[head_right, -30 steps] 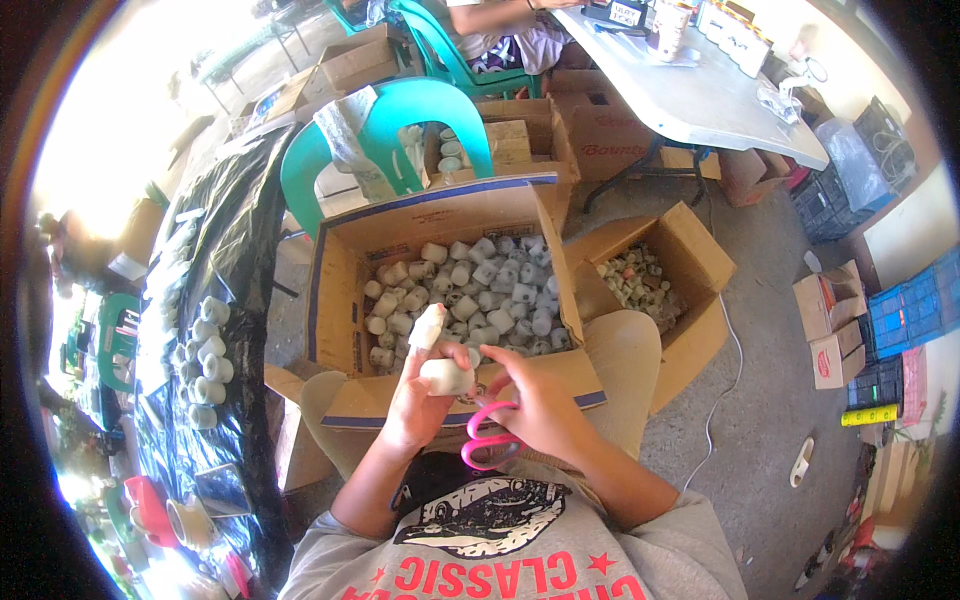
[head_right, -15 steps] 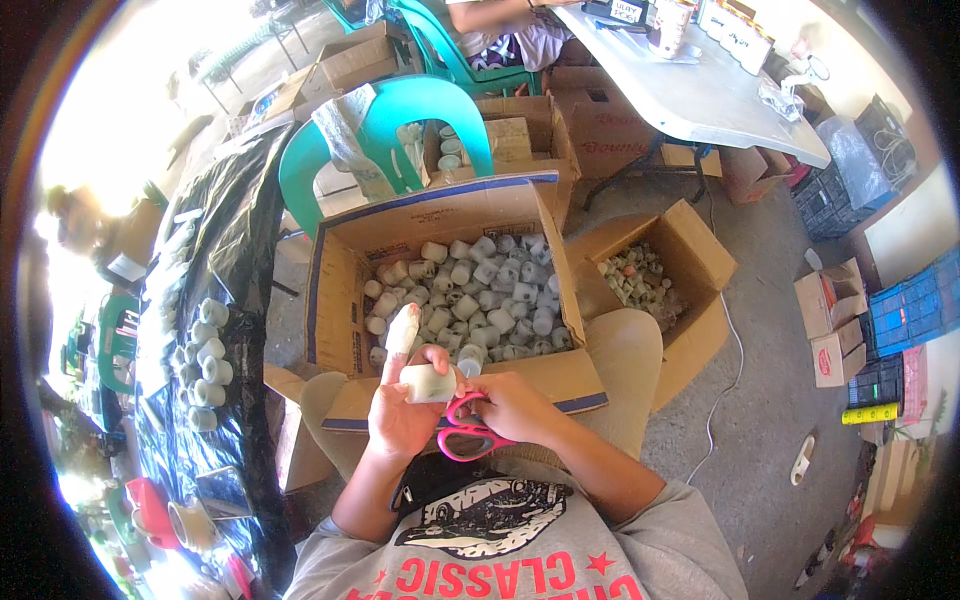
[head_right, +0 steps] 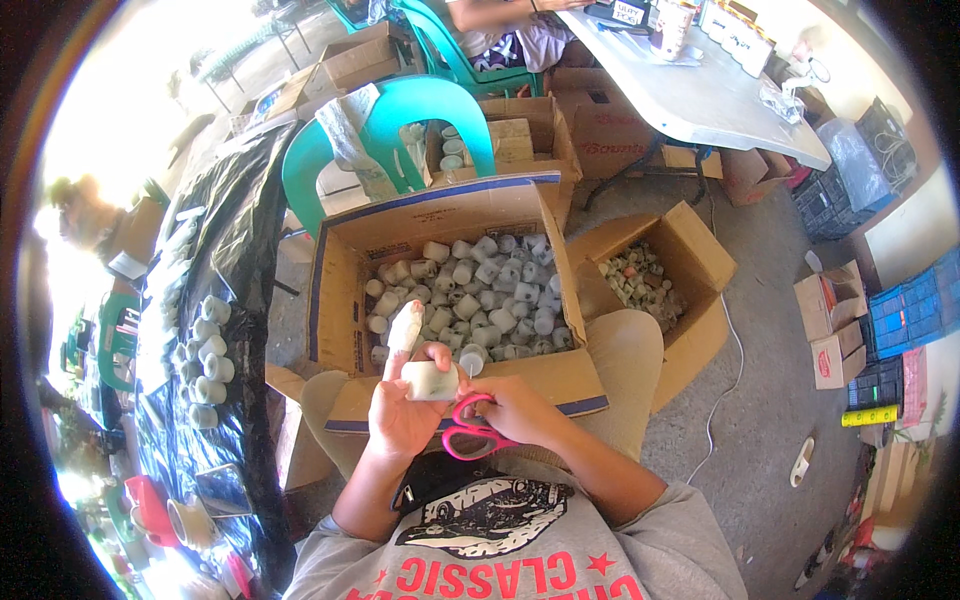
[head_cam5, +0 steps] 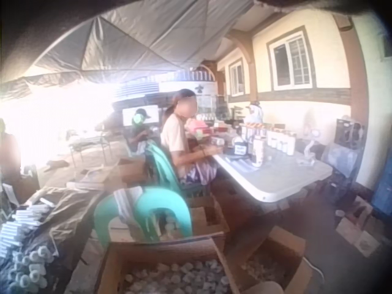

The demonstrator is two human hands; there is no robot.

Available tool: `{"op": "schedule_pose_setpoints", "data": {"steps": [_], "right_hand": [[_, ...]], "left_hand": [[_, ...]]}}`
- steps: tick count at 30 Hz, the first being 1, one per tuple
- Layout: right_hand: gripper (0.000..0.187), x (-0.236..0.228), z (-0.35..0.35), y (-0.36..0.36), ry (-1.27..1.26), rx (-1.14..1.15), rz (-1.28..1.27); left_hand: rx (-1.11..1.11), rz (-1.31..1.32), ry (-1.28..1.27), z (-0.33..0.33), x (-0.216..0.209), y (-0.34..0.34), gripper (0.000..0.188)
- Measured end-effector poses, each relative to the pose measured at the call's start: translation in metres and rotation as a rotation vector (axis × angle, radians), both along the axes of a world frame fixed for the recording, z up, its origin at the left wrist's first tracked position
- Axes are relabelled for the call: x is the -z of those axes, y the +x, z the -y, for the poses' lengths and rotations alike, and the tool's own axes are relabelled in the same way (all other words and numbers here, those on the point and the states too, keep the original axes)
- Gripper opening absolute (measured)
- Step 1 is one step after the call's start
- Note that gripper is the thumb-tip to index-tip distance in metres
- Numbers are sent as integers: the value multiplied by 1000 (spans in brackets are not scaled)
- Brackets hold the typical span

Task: The person sits on the floor with a box of small white cylindrical components on their lap. Using pink-handled scissors, they repeatedly pick up each component, trim a protruding string or tab, and place the finished piece on a black plastic sheet to the left.

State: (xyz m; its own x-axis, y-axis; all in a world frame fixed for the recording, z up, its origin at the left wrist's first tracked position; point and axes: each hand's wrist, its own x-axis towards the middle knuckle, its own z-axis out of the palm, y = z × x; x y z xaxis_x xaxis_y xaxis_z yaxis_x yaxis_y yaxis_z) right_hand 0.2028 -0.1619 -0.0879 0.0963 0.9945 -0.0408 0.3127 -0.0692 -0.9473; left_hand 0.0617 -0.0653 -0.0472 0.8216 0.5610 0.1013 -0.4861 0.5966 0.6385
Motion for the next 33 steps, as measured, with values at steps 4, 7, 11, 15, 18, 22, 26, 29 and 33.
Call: {"op": "schedule_pose_setpoints", "data": {"steps": [4,7,11,15,18,22,26,29,33], "right_hand": [[26,0,6,6,-30,129,-479],[33,-11,22,17,-155,219,-734],[37,-19,53,25,-229,223,-811],[40,4,83,27,-371,165,-876],[34,36,98,20,-361,125,-886],[31,55,114,0,-569,178,-857],[37,27,119,-3,-247,-64,-27],[35,-11,114,10,71,19,185],[18,-38,83,15,1033,409,317]], "left_hand": [[-18,-45,-72,0,1,1,68],[-60,-95,-85,-2,3,1,68],[-23,-20,-106,-4,7,1,67],[-44,-64,-84,-3,9,3,61],[-43,-96,-75,-3,10,5,59],[-166,-137,73,-5,14,6,53],[-265,-624,751,-11,19,1,47],[-438,-761,865,-11,22,6,18],[-518,-784,1013,-6,23,13,17]]}}
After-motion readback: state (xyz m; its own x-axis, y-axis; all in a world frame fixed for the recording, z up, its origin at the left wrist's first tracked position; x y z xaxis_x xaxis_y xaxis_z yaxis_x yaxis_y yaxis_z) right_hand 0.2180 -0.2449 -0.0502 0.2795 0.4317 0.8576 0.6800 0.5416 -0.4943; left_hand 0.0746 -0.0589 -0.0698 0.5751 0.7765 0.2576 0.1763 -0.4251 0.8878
